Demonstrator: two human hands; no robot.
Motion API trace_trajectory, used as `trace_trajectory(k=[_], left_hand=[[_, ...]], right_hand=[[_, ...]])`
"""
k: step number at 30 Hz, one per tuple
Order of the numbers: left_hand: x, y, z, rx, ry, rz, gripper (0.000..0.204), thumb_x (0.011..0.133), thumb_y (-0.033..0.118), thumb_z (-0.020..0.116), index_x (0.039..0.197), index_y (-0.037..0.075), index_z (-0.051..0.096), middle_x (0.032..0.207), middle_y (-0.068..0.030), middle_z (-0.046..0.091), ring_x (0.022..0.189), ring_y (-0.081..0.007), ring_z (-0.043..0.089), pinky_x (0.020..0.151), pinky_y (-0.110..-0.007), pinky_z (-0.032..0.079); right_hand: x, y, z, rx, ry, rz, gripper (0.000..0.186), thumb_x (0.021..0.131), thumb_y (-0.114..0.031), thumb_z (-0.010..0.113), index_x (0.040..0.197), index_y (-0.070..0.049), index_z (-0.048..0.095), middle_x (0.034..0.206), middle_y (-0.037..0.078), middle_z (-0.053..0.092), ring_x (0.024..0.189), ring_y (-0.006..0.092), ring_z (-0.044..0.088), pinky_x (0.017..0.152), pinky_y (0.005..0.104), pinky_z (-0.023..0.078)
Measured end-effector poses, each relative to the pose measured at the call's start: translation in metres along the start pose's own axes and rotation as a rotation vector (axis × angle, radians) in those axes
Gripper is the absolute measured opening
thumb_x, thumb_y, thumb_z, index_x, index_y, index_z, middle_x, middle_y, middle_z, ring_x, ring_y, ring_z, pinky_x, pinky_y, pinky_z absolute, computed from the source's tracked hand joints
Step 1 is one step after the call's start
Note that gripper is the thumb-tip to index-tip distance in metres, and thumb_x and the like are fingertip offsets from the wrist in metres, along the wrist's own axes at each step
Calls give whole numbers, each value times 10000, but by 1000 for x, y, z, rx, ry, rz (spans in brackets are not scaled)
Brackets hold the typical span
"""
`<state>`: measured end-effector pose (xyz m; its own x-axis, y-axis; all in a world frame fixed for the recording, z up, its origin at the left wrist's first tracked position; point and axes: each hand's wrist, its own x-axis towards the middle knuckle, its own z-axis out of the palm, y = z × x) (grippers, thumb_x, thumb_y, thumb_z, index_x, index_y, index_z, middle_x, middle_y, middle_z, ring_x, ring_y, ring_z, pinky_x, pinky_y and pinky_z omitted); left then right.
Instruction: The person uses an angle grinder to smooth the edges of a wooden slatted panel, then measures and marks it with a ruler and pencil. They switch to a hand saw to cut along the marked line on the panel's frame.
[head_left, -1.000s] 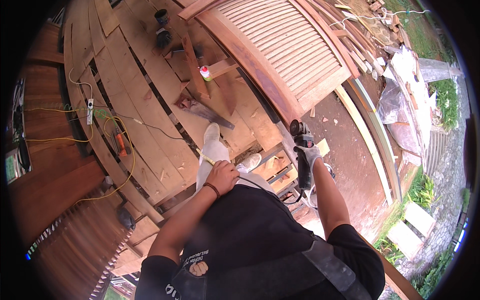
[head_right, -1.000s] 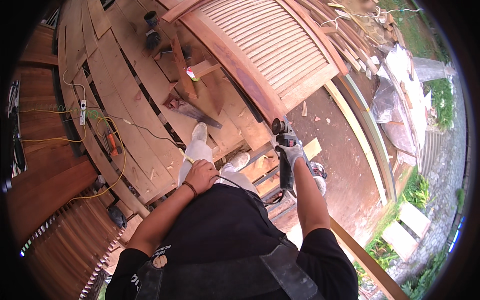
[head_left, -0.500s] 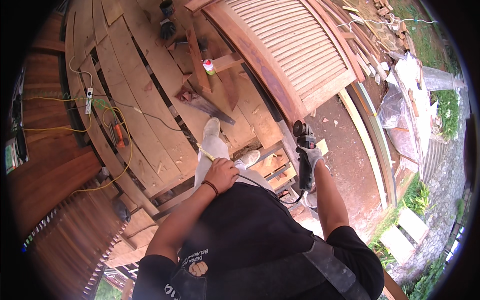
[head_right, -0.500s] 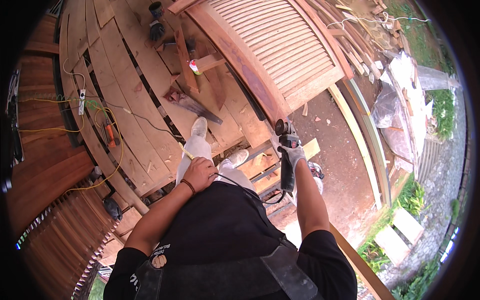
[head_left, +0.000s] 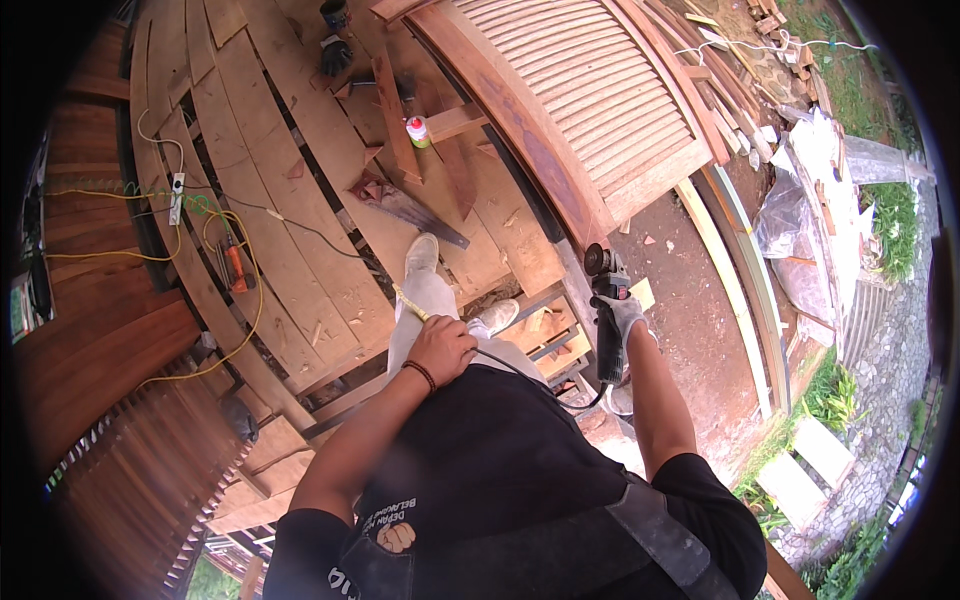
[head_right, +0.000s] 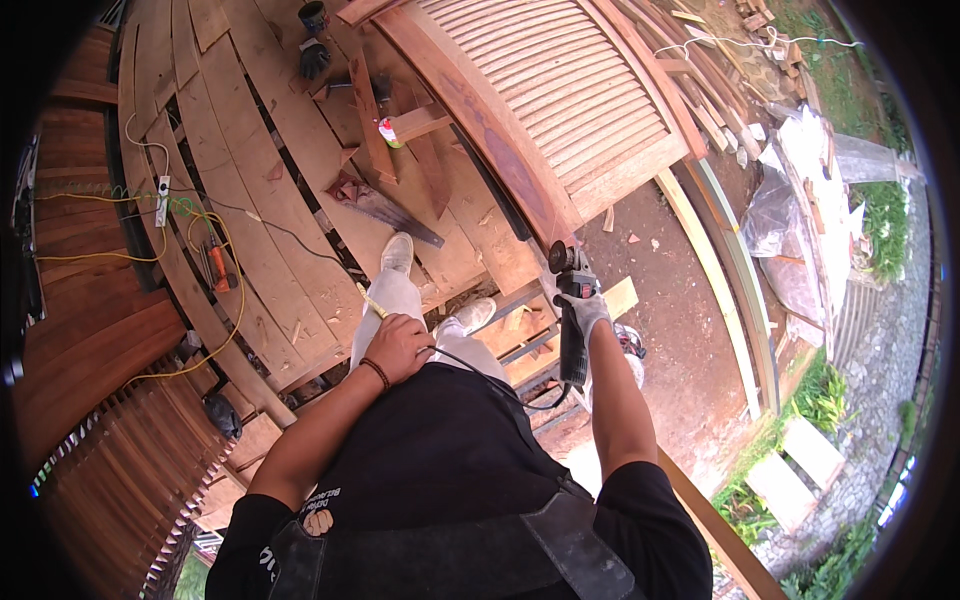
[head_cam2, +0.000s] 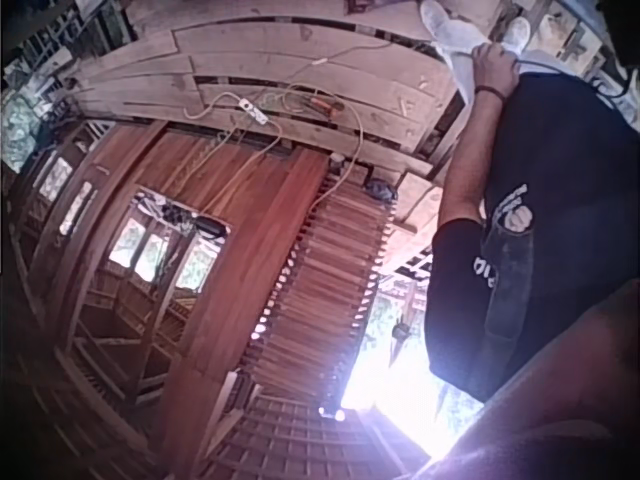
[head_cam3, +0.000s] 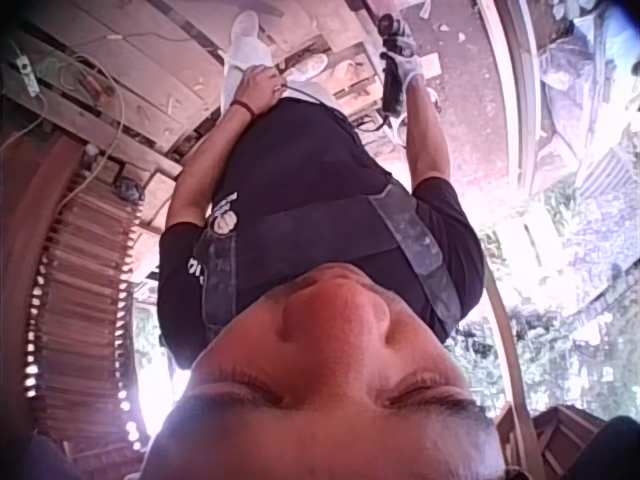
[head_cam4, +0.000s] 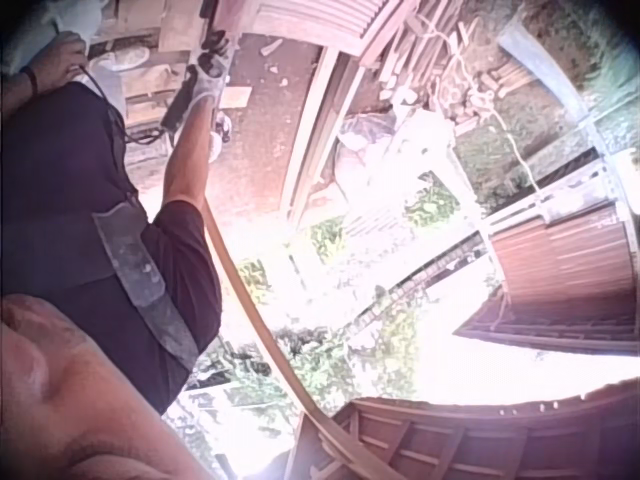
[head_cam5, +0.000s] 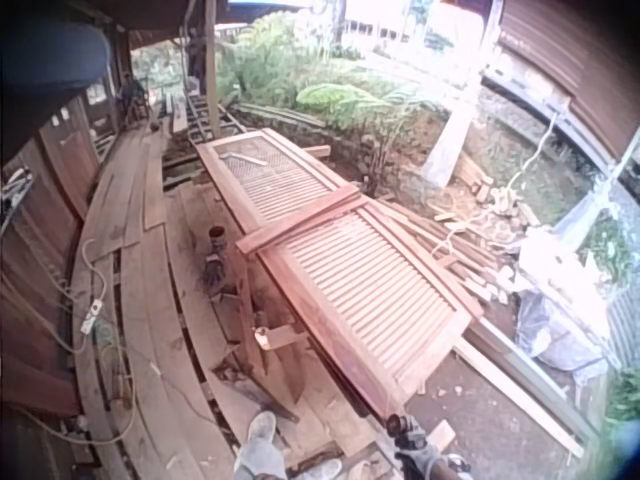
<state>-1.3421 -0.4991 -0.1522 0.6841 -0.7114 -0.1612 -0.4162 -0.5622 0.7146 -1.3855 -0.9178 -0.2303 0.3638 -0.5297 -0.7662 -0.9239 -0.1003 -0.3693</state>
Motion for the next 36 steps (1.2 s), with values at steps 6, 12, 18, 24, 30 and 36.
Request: trace_trajectory(k=[6,12,18,24,30,36], left_hand=[[0,-1,2,-13,8,8,97,766,196,724,842,137,710,850,-32,620,923,-236,593,908,-392,434],[-1,-3,-1,-20,-8,-15,99,775,204,720,848,137,716,858,-32,625,925,-236,593,914,-391,430],[2,-4,-3,-29,-4,-14,98,773,209,728,834,132,716,856,-32,628,930,-235,595,920,-393,429],[3,-7,-7,-48,18,-30,105,766,213,742,826,130,716,850,-31,628,927,-236,594,918,-395,429],[5,-11,-10,-51,19,-52,112,756,212,755,826,133,716,850,-29,629,928,-235,595,912,-394,429],[7,-15,-13,-62,28,-60,115,763,221,752,830,134,720,852,-31,629,931,-238,593,915,-400,427]], right_hand=[[-9,-7,-2,43,-17,7,340,709,-200,860,886,16,667,704,130,655,528,241,646,489,388,592],[-14,-15,0,25,-37,50,351,713,-233,853,914,-7,674,718,122,676,554,226,661,515,378,570],[5,-4,-4,9,-20,17,381,706,-265,855,916,0,680,720,120,686,579,220,680,519,365,557],[0,-31,-4,-62,5,10,405,711,-292,852,905,17,678,726,133,686,581,224,681,522,370,557],[7,-47,-4,32,-24,71,396,688,-282,866,878,12,680,722,127,682,570,233,674,515,374,558],[11,-68,-8,41,-1,23,342,706,-218,865,865,17,676,695,132,669,532,244,659,482,383,560]])
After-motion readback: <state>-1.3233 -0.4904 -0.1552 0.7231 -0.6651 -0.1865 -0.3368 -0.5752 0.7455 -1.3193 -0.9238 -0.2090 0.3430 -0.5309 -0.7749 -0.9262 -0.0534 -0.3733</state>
